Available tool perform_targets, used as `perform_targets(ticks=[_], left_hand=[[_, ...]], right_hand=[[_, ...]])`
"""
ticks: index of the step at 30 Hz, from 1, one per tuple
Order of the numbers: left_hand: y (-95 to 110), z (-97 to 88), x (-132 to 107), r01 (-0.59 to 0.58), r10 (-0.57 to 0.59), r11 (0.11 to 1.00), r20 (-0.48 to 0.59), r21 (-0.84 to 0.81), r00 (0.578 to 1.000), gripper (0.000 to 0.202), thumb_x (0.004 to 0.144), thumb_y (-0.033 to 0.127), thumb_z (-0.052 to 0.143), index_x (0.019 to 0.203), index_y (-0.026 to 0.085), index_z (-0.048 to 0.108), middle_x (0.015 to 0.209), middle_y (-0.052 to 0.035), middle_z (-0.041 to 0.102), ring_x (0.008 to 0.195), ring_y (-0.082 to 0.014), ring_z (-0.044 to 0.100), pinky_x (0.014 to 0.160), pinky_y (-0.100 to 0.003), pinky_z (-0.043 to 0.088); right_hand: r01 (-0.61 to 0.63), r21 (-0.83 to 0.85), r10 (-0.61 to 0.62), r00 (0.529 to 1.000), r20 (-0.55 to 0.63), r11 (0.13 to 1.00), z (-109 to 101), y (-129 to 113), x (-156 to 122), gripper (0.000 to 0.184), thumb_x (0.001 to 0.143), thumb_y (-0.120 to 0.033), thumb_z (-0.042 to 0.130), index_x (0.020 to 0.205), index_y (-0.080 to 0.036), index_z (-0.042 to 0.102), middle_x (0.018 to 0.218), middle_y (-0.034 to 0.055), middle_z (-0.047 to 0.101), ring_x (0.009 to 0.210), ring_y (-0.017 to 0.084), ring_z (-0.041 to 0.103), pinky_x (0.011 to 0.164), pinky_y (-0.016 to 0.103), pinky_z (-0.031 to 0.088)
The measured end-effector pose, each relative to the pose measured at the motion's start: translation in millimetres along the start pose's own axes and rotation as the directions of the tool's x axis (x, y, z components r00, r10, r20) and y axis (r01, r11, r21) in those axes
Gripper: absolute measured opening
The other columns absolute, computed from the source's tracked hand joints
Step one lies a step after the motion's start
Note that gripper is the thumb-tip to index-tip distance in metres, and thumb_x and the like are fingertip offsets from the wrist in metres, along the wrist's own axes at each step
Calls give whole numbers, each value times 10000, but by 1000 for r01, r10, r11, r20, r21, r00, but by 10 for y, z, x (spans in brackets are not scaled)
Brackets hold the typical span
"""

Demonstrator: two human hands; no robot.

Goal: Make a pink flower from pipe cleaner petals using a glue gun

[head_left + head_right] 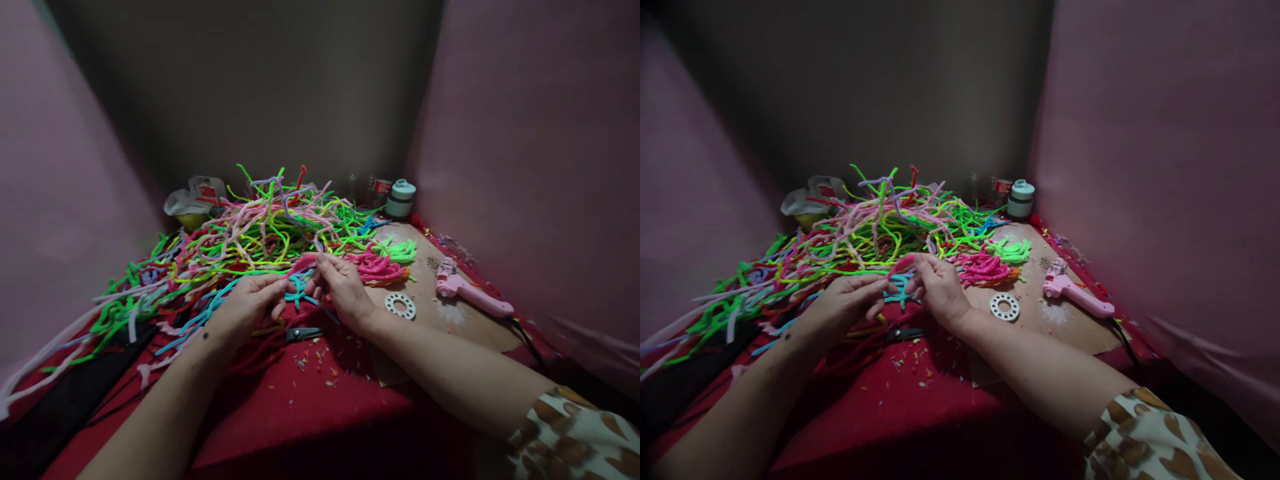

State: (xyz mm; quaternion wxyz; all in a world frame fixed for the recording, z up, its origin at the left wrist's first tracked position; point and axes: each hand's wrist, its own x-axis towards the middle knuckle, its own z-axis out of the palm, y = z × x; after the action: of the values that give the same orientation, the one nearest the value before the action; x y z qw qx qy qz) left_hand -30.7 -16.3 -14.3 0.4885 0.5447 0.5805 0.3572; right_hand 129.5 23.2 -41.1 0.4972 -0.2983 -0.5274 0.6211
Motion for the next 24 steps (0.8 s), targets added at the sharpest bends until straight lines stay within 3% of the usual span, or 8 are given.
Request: perform_targets(ticks=[4,7,9,14,16,18,21,24], left_hand=[[-58,-56,60,-77,71,996,-135,-36,988,300,759,433,540,829,146,592,426,65,460,346,-51,322,390,-179,223],[-45,-21,73,-82,80,997,-163,-9,983,306,748,446,546,815,150,586,475,54,488,385,-63,359,414,-187,271],[-20,21,72,-88,102,993,-194,80,976,292,728,443,565,750,152,585,500,46,495,428,-78,395,446,-198,317],[39,66,70,-147,228,944,-263,294,937,261,692,416,599,712,158,637,623,16,561,563,-110,453,510,-203,348],[94,70,68,-140,230,934,-256,327,939,290,703,431,584,761,157,659,600,17,535,558,-112,435,498,-207,331],[188,102,71,-115,192,937,-212,330,958,329,721,457,560,786,151,662,528,34,458,509,-102,381,466,-209,289],[371,236,114,-119,165,943,-125,312,978,312,715,446,568,763,147,647,503,53,401,478,-83,324,447,-203,251],[511,450,241,-212,239,913,-37,349,970,252,697,393,596,723,145,637,543,50,429,504,-77,346,474,-199,275]], right_hand=[[110,-131,-123,988,-90,985,24,14,-76,291,846,-463,440,856,-190,538,538,-57,501,442,67,418,460,184,346],[253,-328,-228,967,115,910,67,21,-190,277,877,-404,415,764,-186,544,566,-42,493,518,76,446,534,190,365],[380,-431,-276,918,286,819,103,44,-261,279,878,-366,422,713,-178,544,589,-30,506,543,79,461,552,194,363],[654,-602,-338,754,563,458,190,200,-353,328,885,-363,397,664,-169,541,607,13,588,572,110,540,543,220,356],[743,-594,-323,669,669,309,218,265,-371,366,888,-395,374,653,-174,546,592,23,608,573,132,570,502,237,337],[796,-566,-316,605,731,215,239,301,-384,396,887,-429,364,640,-180,547,574,24,614,572,149,594,458,246,311],[812,-556,-331,581,743,178,252,304,-393,375,883,-412,383,637,-185,551,571,20,620,579,154,612,434,245,309],[828,-530,-332,560,759,185,253,284,-394,326,880,-360,397,659,-188,564,574,9,622,547,144,596,429,251,328]])
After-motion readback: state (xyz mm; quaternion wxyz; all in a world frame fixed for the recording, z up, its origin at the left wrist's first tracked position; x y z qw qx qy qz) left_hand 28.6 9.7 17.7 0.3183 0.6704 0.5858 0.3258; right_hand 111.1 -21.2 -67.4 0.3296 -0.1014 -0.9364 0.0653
